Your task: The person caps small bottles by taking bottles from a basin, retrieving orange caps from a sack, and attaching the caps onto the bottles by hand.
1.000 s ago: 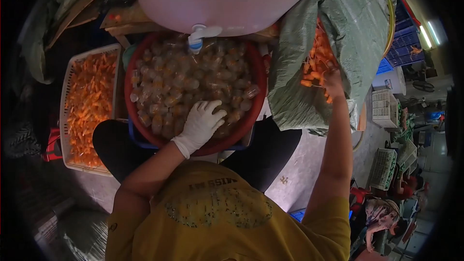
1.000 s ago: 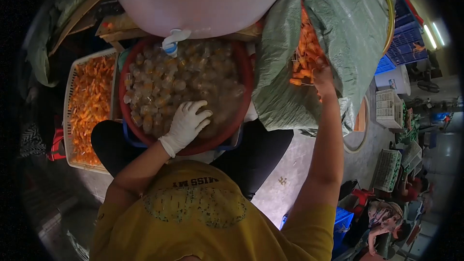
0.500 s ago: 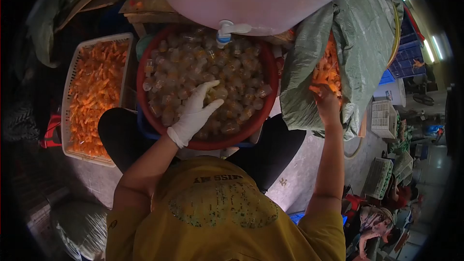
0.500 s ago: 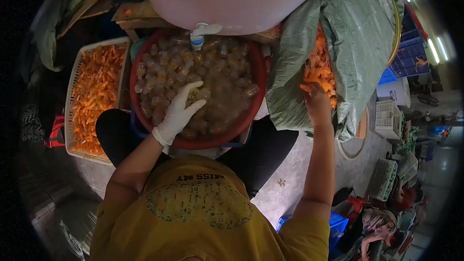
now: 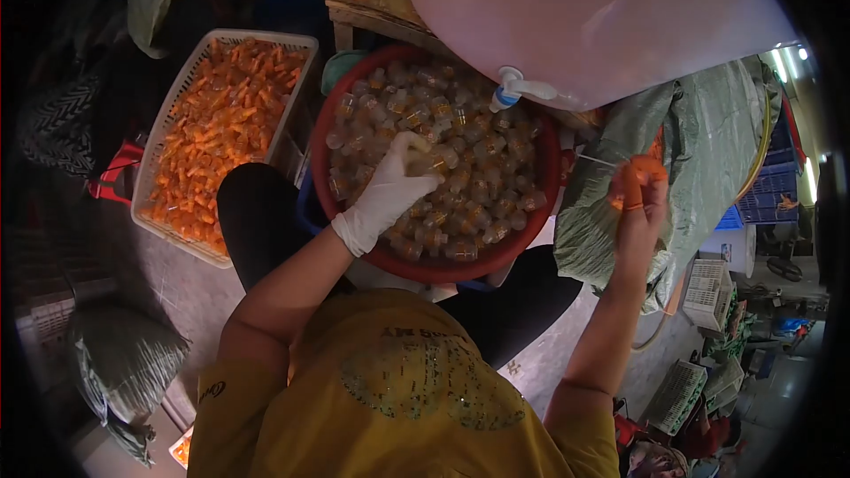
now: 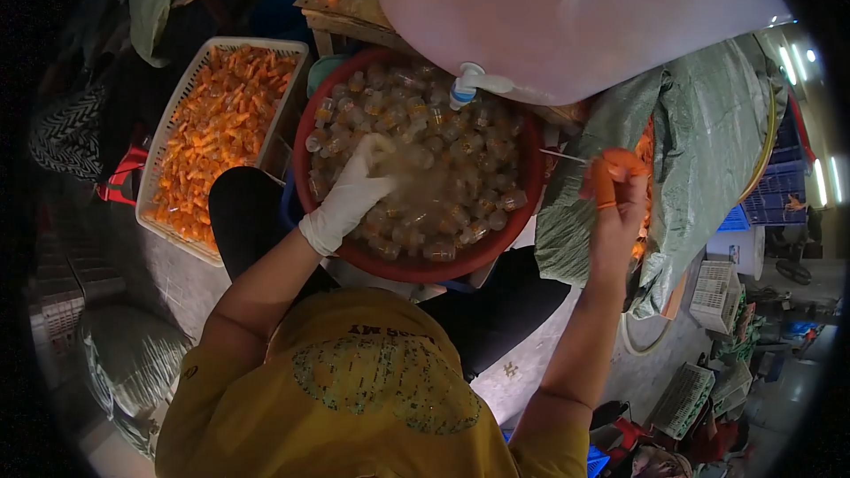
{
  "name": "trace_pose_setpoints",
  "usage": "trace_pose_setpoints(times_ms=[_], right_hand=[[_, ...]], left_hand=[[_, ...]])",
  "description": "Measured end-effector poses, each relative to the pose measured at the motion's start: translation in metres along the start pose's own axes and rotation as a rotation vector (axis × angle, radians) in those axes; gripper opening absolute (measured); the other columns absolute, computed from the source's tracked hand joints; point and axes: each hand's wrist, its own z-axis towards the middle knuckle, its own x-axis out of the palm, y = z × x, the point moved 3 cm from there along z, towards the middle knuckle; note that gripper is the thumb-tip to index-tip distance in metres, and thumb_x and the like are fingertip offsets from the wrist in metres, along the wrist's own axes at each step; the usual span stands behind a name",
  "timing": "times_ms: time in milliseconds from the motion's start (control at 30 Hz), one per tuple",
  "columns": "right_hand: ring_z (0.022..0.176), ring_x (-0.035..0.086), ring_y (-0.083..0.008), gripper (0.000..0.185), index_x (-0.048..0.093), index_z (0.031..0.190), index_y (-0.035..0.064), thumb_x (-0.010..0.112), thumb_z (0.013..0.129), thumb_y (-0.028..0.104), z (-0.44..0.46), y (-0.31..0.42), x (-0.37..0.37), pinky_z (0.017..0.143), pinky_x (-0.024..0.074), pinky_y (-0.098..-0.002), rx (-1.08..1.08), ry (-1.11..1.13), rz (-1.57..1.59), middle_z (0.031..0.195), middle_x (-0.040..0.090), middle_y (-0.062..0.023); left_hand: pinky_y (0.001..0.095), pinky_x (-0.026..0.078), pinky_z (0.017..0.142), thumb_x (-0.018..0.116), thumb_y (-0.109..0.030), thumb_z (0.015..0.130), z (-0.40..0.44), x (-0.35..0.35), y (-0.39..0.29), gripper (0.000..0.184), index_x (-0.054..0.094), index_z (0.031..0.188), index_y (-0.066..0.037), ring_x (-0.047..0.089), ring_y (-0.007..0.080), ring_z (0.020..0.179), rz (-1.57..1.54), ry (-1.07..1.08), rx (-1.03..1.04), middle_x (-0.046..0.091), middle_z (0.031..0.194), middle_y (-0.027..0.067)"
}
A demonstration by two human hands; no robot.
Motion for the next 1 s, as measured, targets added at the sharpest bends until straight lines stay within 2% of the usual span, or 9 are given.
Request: trace_pose_setpoints(times_ms=[100, 133, 267, 367, 467, 500, 633, 733, 1000], right_hand=[[0.080, 0.057, -0.0071, 0.019, 0.058, 0.112, 0.0053, 0.061, 0.093, 0.007, 0.003, 0.022, 0.075, 0.070, 0.0452, -0.0212, -0.045, 0.121, 0.069, 0.096, 0.062, -0.0006], [0.087, 0.058, -0.0086, 0.022, 0.059, 0.114, 0.0038, 0.061, 0.092, 0.002, 0.003, 0.024, 0.090, 0.079, 0.0474, -0.0230, 0.097, 0.136, 0.036, 0.100, 0.062, -0.0016], [0.099, 0.059, -0.0100, 0.030, 0.060, 0.118, 0.0017, 0.064, 0.089, -0.003, 0.012, 0.039, 0.141, 0.092, 0.0460, -0.0254, 0.006, 0.223, 0.214, 0.105, 0.064, -0.0016], [0.098, 0.059, -0.0096, 0.029, 0.064, 0.116, 0.0012, 0.067, 0.087, -0.002, 0.024, 0.051, 0.147, 0.091, 0.0469, -0.0251, -0.094, 0.210, 0.073, 0.105, 0.064, -0.0020], [0.098, 0.059, -0.0098, 0.027, 0.068, 0.112, 0.0022, 0.070, 0.085, -0.001, 0.038, 0.079, 0.150, 0.089, 0.0480, -0.0258, -0.065, 0.134, 0.011, 0.104, 0.065, -0.0019], [0.096, 0.059, -0.0102, 0.025, 0.069, 0.110, 0.0040, 0.071, 0.085, 0.001, 0.042, 0.079, 0.154, 0.087, 0.0491, -0.0264, -0.100, 0.135, 0.090, 0.102, 0.066, -0.0013], [0.091, 0.060, -0.0102, 0.023, 0.069, 0.109, 0.0029, 0.071, 0.086, 0.005, 0.053, 0.029, 0.166, 0.084, 0.0488, -0.0256, -0.190, 0.188, -0.214, 0.101, 0.067, -0.0017], [0.092, 0.061, -0.0105, 0.022, 0.068, 0.107, 0.0020, 0.071, 0.086, 0.006, 0.053, 0.029, 0.160, 0.084, 0.0481, -0.0259, -0.029, 0.213, -0.038, 0.100, 0.068, -0.0025], [0.094, 0.063, -0.0117, 0.021, 0.066, 0.112, 0.0016, 0.064, 0.092, 0.007, 0.051, 0.021, 0.160, 0.086, 0.0481, -0.0261, 0.005, 0.200, 0.101, 0.099, 0.069, -0.0039]], left_hand=[[0.0262, 0.045, 0.094, 0.064, -0.005, 0.087, 0.016, 0.009, -0.003, 0.051, 0.044, 0.134, -0.004, 0.056, 0.0147, 0.109, -0.304, 0.096, -0.002, 0.060, 0.116, 0.0084], [0.0263, 0.045, 0.095, 0.064, -0.005, 0.087, 0.025, 0.011, 0.002, 0.051, 0.045, 0.134, -0.004, 0.055, 0.0144, 0.110, -0.323, 0.126, 0.015, 0.060, 0.118, 0.0077], [0.0271, 0.044, 0.098, 0.063, -0.003, 0.088, 0.046, 0.027, 0.011, 0.050, 0.049, 0.136, -0.003, 0.055, 0.0122, 0.112, -0.556, 0.167, -0.027, 0.060, 0.122, 0.0053], [0.0262, 0.044, 0.098, 0.062, -0.001, 0.089, 0.052, 0.036, 0.018, 0.051, 0.048, 0.138, -0.004, 0.055, 0.0112, 0.111, -0.597, 0.143, 0.010, 0.061, 0.121, 0.0052], [0.0248, 0.043, 0.098, 0.062, 0.001, 0.089, 0.051, 0.041, 0.015, 0.048, 0.049, 0.135, -0.003, 0.055, 0.0108, 0.111, -0.496, 0.037, 0.071, 0.060, 0.121, 0.0043], [0.0247, 0.043, 0.098, 0.061, 0.001, 0.089, 0.052, 0.042, 0.015, 0.046, 0.050, 0.134, -0.003, 0.055, 0.0109, 0.111, -0.481, 0.042, 0.078, 0.060, 0.121, 0.0042], [0.0248, 0.042, 0.098, 0.059, 0.004, 0.089, 0.060, 0.044, 0.011, 0.041, 0.050, 0.129, -0.003, 0.054, 0.0116, 0.111, -0.469, 0.066, 0.086, 0.059, 0.121, 0.0044], [0.0251, 0.041, 0.099, 0.057, 0.006, 0.089, 0.057, 0.041, 0.000, 0.042, 0.050, 0.129, -0.002, 0.054, 0.0122, 0.112, -0.464, 0.063, 0.063, 0.059, 0.121, 0.0052], [0.0247, 0.040, 0.101, 0.057, 0.009, 0.088, 0.062, 0.043, 0.004, 0.042, 0.049, 0.128, -0.002, 0.054, 0.0130, 0.112, -0.457, 0.063, 0.059, 0.058, 0.121, 0.0058]])
